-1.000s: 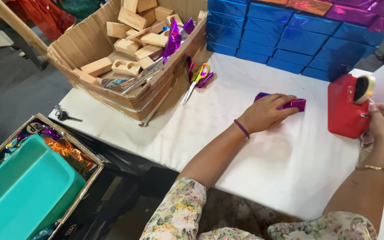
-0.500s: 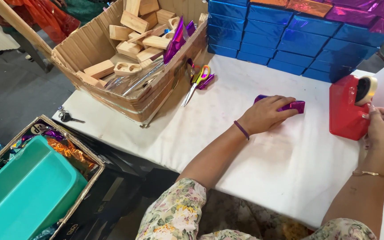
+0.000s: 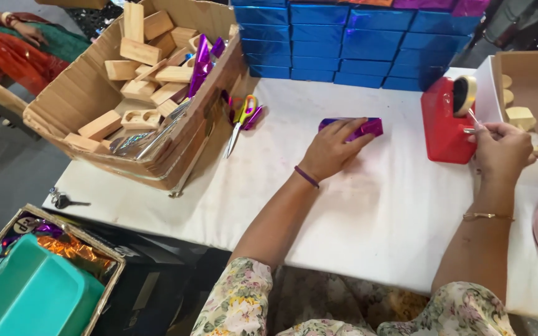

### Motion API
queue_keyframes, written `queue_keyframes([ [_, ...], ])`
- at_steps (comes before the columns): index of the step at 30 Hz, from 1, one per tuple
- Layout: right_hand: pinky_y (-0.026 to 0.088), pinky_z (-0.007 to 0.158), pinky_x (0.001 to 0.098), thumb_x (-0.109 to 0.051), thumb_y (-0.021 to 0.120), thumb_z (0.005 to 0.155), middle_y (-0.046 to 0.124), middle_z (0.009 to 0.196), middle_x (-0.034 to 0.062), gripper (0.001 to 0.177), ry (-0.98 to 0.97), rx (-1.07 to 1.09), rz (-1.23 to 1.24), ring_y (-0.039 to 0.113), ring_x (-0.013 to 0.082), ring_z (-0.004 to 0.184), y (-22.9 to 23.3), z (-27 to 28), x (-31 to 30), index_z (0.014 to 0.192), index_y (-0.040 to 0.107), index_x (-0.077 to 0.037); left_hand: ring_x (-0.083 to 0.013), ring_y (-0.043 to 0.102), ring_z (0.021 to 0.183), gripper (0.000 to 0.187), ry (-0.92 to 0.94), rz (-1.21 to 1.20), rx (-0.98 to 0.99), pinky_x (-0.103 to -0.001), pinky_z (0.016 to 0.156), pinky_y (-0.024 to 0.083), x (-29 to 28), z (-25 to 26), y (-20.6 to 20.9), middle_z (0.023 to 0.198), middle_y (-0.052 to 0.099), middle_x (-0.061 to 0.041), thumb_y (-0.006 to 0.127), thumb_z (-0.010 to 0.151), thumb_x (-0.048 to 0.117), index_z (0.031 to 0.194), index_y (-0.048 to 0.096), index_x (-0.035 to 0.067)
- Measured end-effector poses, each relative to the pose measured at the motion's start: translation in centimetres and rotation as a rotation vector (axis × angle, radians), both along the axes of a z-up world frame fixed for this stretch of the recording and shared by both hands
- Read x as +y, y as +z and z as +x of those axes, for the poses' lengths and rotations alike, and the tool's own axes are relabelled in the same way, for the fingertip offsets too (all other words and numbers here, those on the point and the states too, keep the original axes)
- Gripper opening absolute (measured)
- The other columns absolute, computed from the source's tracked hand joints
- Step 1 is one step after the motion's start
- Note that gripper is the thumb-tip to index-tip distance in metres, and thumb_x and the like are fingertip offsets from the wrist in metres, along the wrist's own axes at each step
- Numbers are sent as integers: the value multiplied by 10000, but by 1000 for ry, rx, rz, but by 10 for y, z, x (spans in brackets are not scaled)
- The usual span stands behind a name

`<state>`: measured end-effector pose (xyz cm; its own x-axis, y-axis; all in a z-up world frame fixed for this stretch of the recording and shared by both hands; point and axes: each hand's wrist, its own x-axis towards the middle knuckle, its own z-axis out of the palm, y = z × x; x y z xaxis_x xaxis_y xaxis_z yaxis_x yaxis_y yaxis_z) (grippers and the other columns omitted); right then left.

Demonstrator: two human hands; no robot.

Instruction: The person wipes a wooden block with a pink cloth, places a round wooden piece into its slot, and then wraps the block in shiny purple foil. They secure the foil with tape and fold the edges to create a neat package.

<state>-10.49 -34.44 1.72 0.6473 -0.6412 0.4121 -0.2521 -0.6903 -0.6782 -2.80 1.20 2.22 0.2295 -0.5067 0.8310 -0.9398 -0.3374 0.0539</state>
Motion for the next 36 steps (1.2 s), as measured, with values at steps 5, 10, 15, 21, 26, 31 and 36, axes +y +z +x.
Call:
queue_keyframes([
  [5, 325, 1049, 384, -250, 736, 1012, 747, 841, -27, 124, 73, 19, 83, 667, 81, 747, 4, -4, 0, 1072, 781, -151, -315, 631, 1210, 342, 5, 5, 11, -420, 1004, 549, -1, -2, 3, 1379, 617, -122, 712, 909, 107, 1243, 694, 181],
  [10, 235, 1026, 409, -225, 741, 992, 749, 844, -5, 289, 87, 32, 13, 686, 133, 888, 13, -5, 8, 1224, 620, -102, -315, 634, 1202, 341, 19, 14, 29, -415, 992, 554, -2, -3, 0, 1376, 620, -126, 723, 909, 107, 1241, 697, 180],
  [15, 251, 1018, 499, -222, 784, 912, 742, 906, 36, 446, -11, 160, -230, 573, 293, 1173, -31, 11, -18, 1290, 577, -109, -312, 638, 1203, 338, 26, -4, 25, -418, 983, 561, -1, -4, 4, 1368, 623, -121, 729, 914, 109, 1242, 697, 182],
  [21, 278, 996, 562, -282, 777, 856, 720, 938, 52, 296, -182, 144, -684, 603, 290, 1100, -13, -6, 2, 1084, 675, -124, -308, 646, 1163, 314, 49, -50, 0, -418, 964, 566, 0, -3, 7, 1363, 631, -116, 737, 921, 108, 1226, 713, 180],
  [26, 431, 959, 470, -249, 749, 983, 731, 949, 25, 94, 259, 1, -224, 665, 250, 968, 46, -15, 77, 1039, 767, -175, -308, 659, 1154, 296, 27, -144, 35, -404, 953, 575, 1, -7, 16, 1355, 638, -110, 740, 919, 100, 1205, 718, 169],
  [31, 502, 939, 338, -127, 767, 972, 734, 1103, 92, 93, 573, -229, -168, 685, 227, 1072, 48, -3, 122, 1033, 730, -67, -291, 682, 1127, 240, 0, -260, 153, -370, 925, 593, 0, -11, 21, 1338, 655, -98, 750, 937, 86, 1165, 723, 154],
  [36, 485, 885, 275, -113, 728, 1011, 735, 1021, 27, 86, 754, -242, 198, 650, 99, 996, 54, -1, 150, 1074, 740, -55, -302, 678, 1135, 250, 4, -277, 140, -381, 933, 595, 0, -13, 25, 1336, 649, -101, 744, 926, 53, 1162, 722, 133],
])
